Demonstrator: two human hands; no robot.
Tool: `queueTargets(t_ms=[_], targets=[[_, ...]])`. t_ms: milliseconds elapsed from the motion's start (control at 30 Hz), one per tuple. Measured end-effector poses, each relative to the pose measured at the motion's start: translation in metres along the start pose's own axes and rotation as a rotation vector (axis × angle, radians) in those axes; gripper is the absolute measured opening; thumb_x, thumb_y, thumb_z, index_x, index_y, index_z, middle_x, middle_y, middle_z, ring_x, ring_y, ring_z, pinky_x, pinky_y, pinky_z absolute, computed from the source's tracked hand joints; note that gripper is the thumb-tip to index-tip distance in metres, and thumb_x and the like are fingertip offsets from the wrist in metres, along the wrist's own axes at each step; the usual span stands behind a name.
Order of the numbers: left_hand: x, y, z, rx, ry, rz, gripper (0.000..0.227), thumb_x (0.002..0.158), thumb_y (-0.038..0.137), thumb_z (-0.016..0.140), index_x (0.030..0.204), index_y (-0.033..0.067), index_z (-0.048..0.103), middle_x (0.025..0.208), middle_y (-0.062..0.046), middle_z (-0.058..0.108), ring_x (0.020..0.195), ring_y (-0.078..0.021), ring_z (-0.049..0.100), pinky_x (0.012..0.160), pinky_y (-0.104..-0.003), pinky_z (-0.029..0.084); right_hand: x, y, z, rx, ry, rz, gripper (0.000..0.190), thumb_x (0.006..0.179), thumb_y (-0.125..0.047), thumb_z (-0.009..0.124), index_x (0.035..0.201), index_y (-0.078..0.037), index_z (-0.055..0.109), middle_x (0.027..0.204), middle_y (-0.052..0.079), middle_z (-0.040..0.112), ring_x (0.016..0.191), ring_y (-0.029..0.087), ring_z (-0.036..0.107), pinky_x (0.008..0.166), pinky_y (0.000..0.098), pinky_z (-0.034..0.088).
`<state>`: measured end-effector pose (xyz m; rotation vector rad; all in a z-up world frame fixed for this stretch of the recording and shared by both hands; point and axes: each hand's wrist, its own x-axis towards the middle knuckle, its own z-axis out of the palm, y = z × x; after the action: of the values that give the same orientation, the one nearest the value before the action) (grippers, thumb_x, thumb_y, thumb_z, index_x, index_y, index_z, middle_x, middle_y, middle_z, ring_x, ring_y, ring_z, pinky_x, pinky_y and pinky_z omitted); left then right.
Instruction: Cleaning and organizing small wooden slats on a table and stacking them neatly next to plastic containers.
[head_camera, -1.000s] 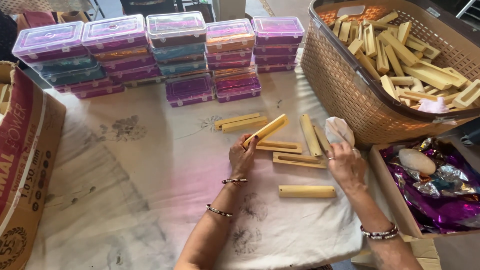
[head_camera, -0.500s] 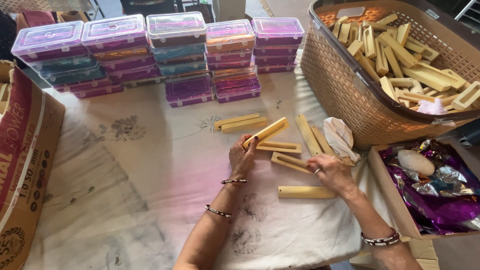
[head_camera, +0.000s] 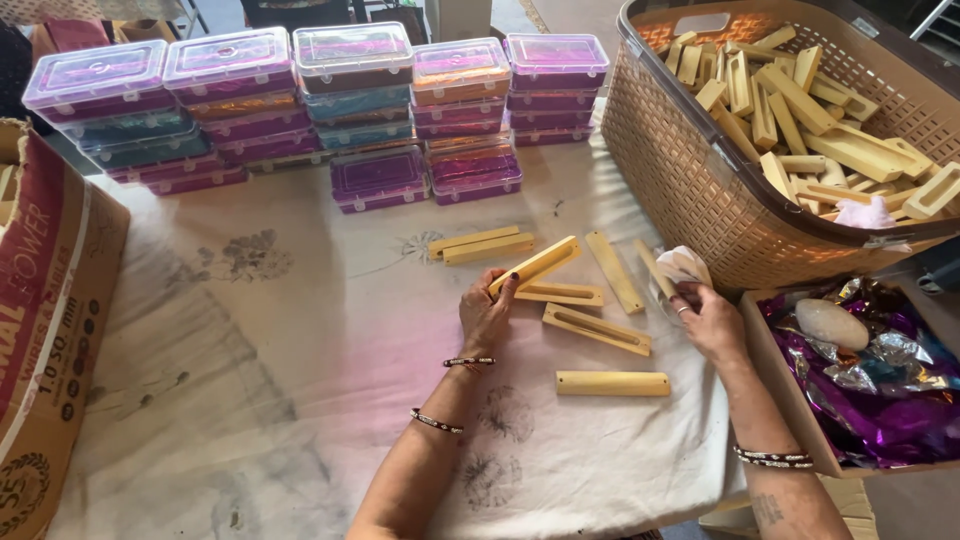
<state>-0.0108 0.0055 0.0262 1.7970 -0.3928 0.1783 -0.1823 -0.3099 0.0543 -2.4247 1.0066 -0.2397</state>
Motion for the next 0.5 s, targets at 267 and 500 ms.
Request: queueTargets(t_ms=[267, 500], targets=[[0.0, 0.0, 0.001, -0.11, 0.013, -0.066, 0.027, 0.098, 0.039, 0.068, 0.104, 0.0128, 0.073, 0.067, -0.002, 0.069, 0.06, -0.0123, 0.065, 0.056, -0.031, 0.05, -0.013, -0.012, 0.005, 0.243, 0.131, -0.196, 0.035, 0.096, -0.027, 0.07, 0.126, -0.009, 0.067, 0.107, 0.012, 0.077, 0.098, 0.026, 0.074, 0.088, 0.039, 0.056], [0.005, -0.015, 0.009, -0.217, 0.101, -0.094, 0.029, 0.099, 0.038, 0.067, 0.108, 0.011, 0.072, 0.07, 0.0, 0.07, 0.061, -0.009, 0.063, 0.054, -0.028, 0.049, -0.061, -0.063, -0.006, -0.043, 0.314, -0.46, 0.021, 0.094, -0.022, 0.07, 0.113, -0.013, 0.072, 0.116, 0.009, 0.074, 0.101, 0.03, 0.071, 0.084, 0.0408, 0.055]])
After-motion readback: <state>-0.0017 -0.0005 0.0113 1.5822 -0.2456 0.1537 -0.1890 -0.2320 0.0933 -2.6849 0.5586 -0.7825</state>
